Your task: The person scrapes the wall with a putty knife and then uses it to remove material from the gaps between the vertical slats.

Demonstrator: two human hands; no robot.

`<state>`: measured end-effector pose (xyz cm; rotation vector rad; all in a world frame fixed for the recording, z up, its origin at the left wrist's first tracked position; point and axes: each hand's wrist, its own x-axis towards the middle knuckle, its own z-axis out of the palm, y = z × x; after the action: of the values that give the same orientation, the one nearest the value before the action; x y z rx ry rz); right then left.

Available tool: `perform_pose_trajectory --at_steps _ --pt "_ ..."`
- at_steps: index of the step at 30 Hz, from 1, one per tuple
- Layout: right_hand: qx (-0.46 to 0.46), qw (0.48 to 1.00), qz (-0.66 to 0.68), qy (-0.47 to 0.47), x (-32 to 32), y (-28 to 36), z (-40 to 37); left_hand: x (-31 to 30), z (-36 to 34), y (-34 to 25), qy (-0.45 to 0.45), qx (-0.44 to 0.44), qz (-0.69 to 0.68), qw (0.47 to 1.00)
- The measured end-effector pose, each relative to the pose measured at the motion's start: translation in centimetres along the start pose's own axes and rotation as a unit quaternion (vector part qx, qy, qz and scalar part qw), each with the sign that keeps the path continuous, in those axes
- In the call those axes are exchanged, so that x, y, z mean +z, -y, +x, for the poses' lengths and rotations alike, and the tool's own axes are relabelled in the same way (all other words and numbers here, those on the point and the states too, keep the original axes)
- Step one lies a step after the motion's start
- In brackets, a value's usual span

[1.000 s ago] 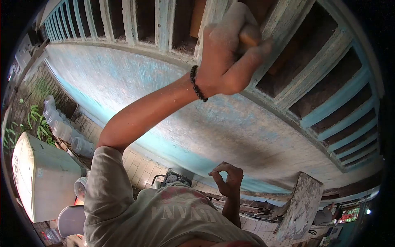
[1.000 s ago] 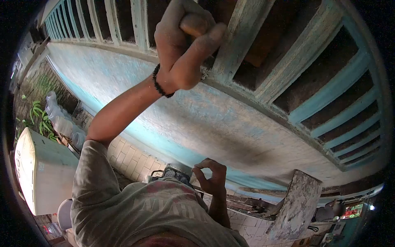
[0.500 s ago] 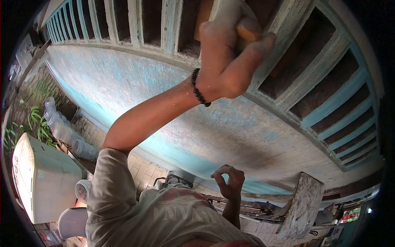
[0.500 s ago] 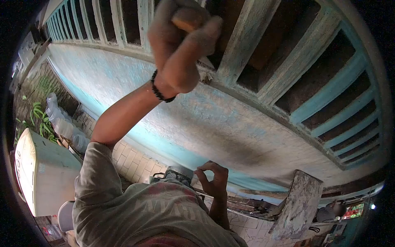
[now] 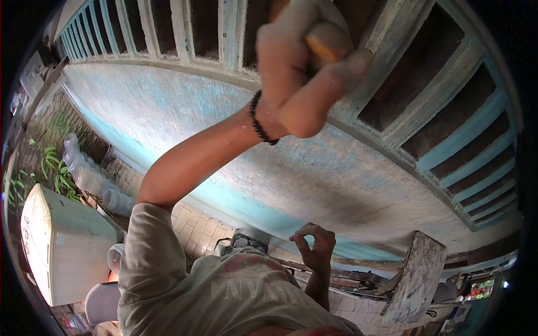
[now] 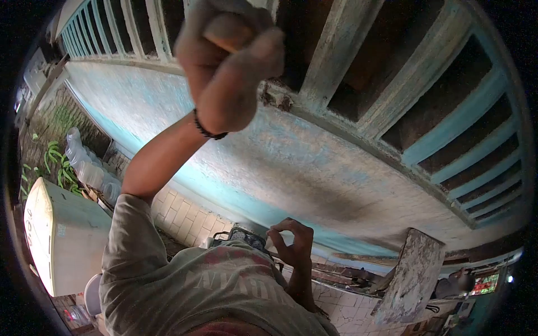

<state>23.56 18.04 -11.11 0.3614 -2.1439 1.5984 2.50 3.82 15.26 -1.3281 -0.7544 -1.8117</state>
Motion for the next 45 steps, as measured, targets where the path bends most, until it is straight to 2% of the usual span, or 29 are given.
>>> perform_pose_trajectory --at_steps 2,3,6,7,11,14,15,17,19,21,23,24,26,29,31,33,34,35,36,37,40,41,45 --pt "0.006 1.0 -0.007 0.002 -0.4 0.3 0.2 0.1 0.2 0.7 -0.021 0.042 -0.029 0.998" --pt "0.01 1.0 -0.013 0.001 -0.5 0.3 0.3 -0.3 1.1 3.0 0.0 0.133 0.005 0.991" --pt "-0.01 0.999 -0.034 0.008 -0.5 0.3 0.4 -0.4 1.5 3.8 0.071 0.155 0.08 0.982" --pt "-0.009 0.999 -0.037 0.008 -0.4 0.5 0.5 0.5 0.6 3.4 0.064 0.072 0.092 0.991" --pt "0.006 1.0 -0.014 0.006 0.2 1.1 0.6 1.1 0.2 7.5 0.055 0.127 0.061 0.988" --pt "0.008 1.0 0.01 -0.002 0.3 0.7 0.0 0.4 -0.6 4.7 0.074 0.092 0.12 0.986" --pt "0.007 1.0 0.016 -0.005 0.3 0.7 -0.2 0.1 -0.8 3.4 0.082 0.119 0.127 0.981" --pt "0.005 1.0 0.005 -0.009 0.1 0.4 -0.5 0.7 -0.1 2.3 0.033 0.184 0.175 0.967" --pt "0.008 1.0 -0.013 -0.004 -0.3 0.6 -0.5 0.7 0.3 0.3 0.01 0.084 0.08 0.993" --pt "0.007 1.0 -0.017 -0.008 -0.5 0.9 -0.3 1.1 1.1 0.6 -0.011 0.043 0.065 0.997" --pt "0.0 1.0 -0.024 -0.008 -0.7 0.7 -0.3 1.8 0.8 1.3 0.011 0.048 0.083 0.995" --pt "0.0 1.0 -0.017 -0.008 -0.7 0.6 -0.3 1.2 0.5 3.3 0.043 0.09 0.114 0.988" --pt "-0.001 1.0 -0.004 -0.014 -0.7 0.5 -0.3 1.0 -0.3 4.2 0.066 0.103 0.148 0.981" --pt "0.005 1.0 0.013 -0.015 -0.6 0.4 -0.3 1.5 -0.3 1.7 0.026 0.034 0.134 0.99" --pt "0.017 1.0 0.01 -0.015 -0.8 0.3 -0.5 3.7 0.7 -2.3 -0.067 -0.05 0.098 0.992" --pt "0.029 0.999 0.006 -0.016 -0.9 0.3 -0.6 3.1 0.5 -2.8 -0.032 -0.106 0.011 0.994" --pt "0.035 0.999 0.002 -0.015 -1.0 0.4 -0.5 3.1 0.6 -2.6 -0.032 -0.101 -0.004 0.994" --pt "0.042 0.999 -0.002 -0.011 -1.1 0.4 -0.4 2.7 0.8 -1.8 -0.01 -0.054 0.036 0.998" --pt "0.037 0.999 -0.002 -0.01 -1.1 0.3 -0.3 2.3 0.9 -1.0 0.009 -0.005 0.075 0.997" --pt "0.034 0.999 -0.003 -0.009 -1.2 0.2 -0.2 1.1 1.2 1.2 0.051 0.084 0.165 0.981" --pt "0.026 1.0 0.009 -0.005 -1.1 0.4 0.0 1.0 -0.6 3.6 0.076 0.074 0.115 0.988" --pt "0.022 1.0 0.016 -0.005 -1.2 0.4 0.1 1.1 -1.7 3.1 0.065 0.034 0.118 0.99" --pt "0.008 1.0 0.015 -0.009 -1.3 0.0 -0.2 0.7 0.2 0.7 0.067 0.058 0.145 0.985"
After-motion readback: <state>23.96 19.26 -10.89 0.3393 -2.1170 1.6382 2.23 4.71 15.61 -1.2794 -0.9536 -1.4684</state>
